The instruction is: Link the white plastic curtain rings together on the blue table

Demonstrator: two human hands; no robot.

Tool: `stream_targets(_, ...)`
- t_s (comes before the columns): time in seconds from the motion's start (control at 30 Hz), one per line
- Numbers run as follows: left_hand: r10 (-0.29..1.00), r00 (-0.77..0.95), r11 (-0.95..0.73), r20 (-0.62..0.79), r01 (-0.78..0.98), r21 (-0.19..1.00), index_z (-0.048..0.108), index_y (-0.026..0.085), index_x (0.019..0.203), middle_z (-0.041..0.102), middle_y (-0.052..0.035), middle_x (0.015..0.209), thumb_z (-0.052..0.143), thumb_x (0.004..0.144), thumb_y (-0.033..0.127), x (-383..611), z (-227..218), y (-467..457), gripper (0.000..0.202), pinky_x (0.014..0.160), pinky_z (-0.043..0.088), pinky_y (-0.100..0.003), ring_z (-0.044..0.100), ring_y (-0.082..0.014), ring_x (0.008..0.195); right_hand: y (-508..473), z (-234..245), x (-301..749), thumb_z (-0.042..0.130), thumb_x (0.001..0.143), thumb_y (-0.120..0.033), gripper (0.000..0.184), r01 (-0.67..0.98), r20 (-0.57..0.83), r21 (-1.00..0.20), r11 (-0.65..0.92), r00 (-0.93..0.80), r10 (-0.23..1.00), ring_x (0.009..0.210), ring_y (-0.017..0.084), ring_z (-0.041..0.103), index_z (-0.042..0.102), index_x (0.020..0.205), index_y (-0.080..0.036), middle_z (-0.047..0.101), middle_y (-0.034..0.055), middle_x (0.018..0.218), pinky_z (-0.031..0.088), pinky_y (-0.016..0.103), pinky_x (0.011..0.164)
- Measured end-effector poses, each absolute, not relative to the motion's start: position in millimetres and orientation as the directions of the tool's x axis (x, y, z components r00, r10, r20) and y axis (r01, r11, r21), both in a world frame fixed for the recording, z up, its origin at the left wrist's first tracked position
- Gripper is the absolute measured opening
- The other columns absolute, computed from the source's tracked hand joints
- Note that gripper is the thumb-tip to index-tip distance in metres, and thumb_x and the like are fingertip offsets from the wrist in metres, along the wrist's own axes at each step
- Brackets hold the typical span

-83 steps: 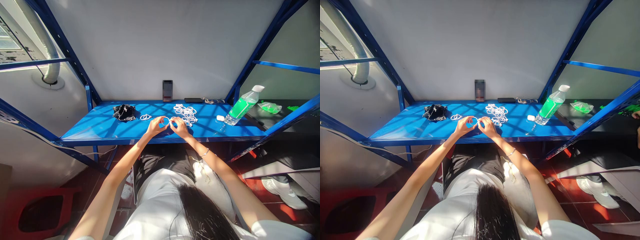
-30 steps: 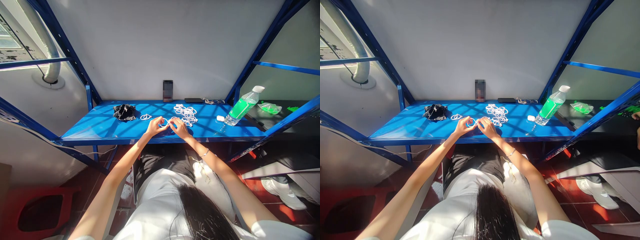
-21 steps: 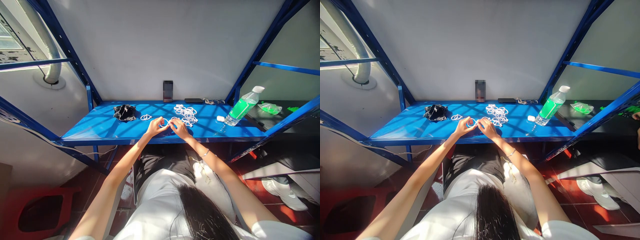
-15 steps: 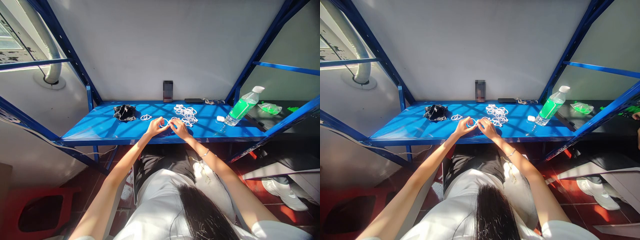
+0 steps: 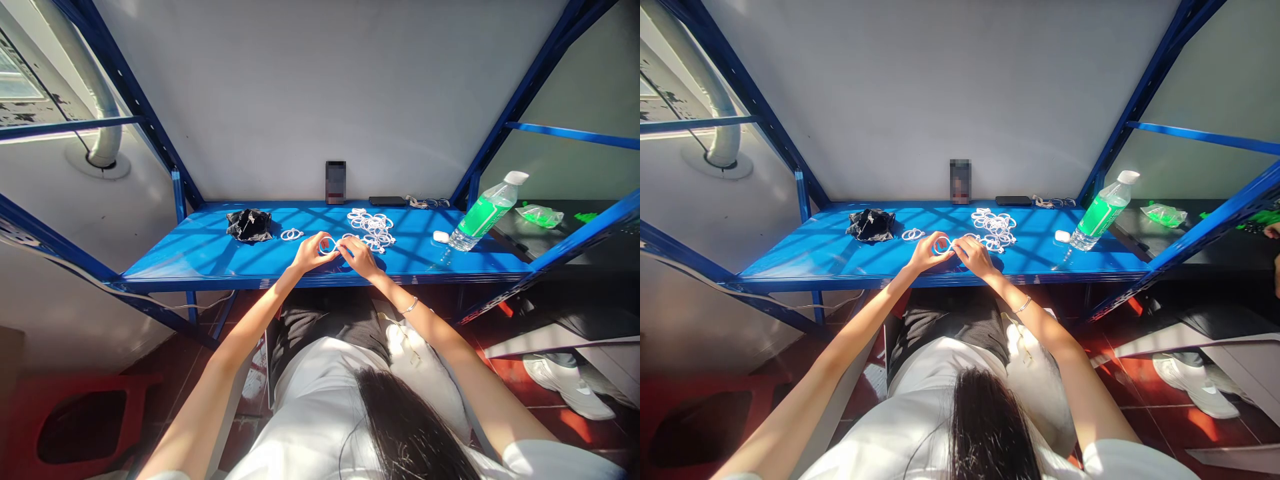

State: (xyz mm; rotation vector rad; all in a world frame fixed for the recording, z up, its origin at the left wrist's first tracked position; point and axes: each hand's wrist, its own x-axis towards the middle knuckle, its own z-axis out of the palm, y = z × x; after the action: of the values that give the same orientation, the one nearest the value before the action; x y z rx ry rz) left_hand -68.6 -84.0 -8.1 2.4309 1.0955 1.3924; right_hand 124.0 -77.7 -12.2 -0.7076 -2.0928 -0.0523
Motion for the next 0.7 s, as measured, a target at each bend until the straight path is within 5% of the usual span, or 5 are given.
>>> stream_targets(0.7,0.558,0.315,-0.744,0.768,0.601,0.294,0.051,0.017,0.077,0.058,0.0002,0.068,0.060,0.085,0.051,-68.2,-9.2,-83.8,0.036,0.052,0.041,-0.020,0.051,-0.0089,0.057,-79.5,-10.5,124.8,0.039,0.100,-0.036,0.030,0.517,0.763,-0.223,0.827,-0.435,0.478,0.090,0.023,0.065,0.063,0.102,-0.019,0.069,0.0090,0.094,0.052,0.037,0.080)
